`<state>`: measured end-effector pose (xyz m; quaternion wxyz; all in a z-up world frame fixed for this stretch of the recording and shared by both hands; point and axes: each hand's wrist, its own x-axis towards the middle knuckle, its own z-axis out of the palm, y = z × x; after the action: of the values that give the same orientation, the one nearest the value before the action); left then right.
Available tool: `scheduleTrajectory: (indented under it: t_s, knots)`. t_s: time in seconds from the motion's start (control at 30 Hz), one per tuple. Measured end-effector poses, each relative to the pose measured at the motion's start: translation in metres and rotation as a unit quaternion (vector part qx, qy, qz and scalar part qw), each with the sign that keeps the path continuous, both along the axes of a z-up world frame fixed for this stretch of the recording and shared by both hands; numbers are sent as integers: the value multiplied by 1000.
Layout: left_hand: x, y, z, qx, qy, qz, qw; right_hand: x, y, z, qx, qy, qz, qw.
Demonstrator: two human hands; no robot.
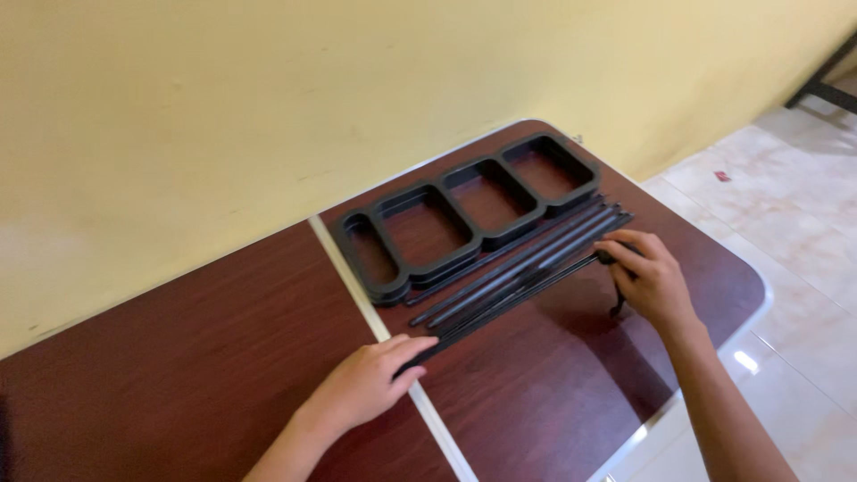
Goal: The person repeatedly picks up black metal rods and slides a small black plastic cap onto each rod, then places the capped rod on the table. The process is repeated for multiple rods.
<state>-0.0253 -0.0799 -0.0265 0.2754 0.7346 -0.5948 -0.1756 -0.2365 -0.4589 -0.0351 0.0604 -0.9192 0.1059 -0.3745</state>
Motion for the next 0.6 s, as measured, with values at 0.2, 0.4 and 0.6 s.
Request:
scheduleTrajectory:
  t_s: [0.2,0.4,0.6]
  knots:
    - [-33,-72,-35,-51,-57,-4,997,-34,-47,-26,73,40,-126,989]
    - [-43,-114,-63,-123,-209,-24,970,-25,-86,-54,158,99,-178,966]
    - [-45,-130,-72,-113,-259,-7,959,-32,-122,-72,258,97,-157,948]
